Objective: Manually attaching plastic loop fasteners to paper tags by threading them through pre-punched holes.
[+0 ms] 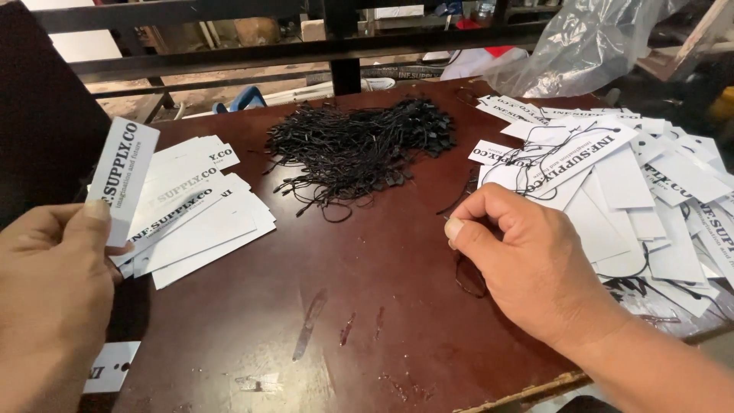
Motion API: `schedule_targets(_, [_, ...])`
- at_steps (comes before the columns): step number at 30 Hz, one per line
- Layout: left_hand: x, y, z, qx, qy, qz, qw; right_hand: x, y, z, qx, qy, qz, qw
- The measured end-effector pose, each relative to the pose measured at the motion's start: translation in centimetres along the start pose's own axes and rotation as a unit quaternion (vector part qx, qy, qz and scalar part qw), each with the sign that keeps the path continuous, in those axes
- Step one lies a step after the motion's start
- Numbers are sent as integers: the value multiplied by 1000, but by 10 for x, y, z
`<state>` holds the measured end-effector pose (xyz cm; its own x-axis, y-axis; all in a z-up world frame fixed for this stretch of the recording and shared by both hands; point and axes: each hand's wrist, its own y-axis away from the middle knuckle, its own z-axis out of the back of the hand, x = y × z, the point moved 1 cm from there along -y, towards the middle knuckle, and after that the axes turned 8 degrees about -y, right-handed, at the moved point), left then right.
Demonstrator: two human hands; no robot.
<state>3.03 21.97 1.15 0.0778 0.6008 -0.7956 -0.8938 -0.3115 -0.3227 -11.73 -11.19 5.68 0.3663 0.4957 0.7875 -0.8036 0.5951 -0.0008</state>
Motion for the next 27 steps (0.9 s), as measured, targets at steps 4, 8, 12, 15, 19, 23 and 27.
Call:
schedule_targets(4, [-13, 7, 9, 13, -61, 7, 998, -3, -2, -2, -7, 2, 20, 1000])
schedule_targets(8, [-5, 2, 3, -13, -28, -75, 997, -5, -1, -5, -18, -6, 32, 999])
schedule_targets(12, [8, 1, 2, -76, -104, -275, 953, -5, -1, -6, -19, -1, 42, 999])
schedule_targets(15, [-4, 0, 2, -99, -106, -419, 897, -3, 0, -7, -26, 13, 27, 999])
schedule_targets(19, [-33, 0, -5, -24, -111, -379, 918, -6, -1, -7, -26, 12, 49, 998])
schedule_targets(23, [-63, 1, -5, 62, -148, -154, 975, -14, -4, -8, -28, 15, 88, 996])
schedule_targets(27, [-100, 21, -7, 96, -140, -167, 971, -14, -3, -7, -23, 2, 104, 994])
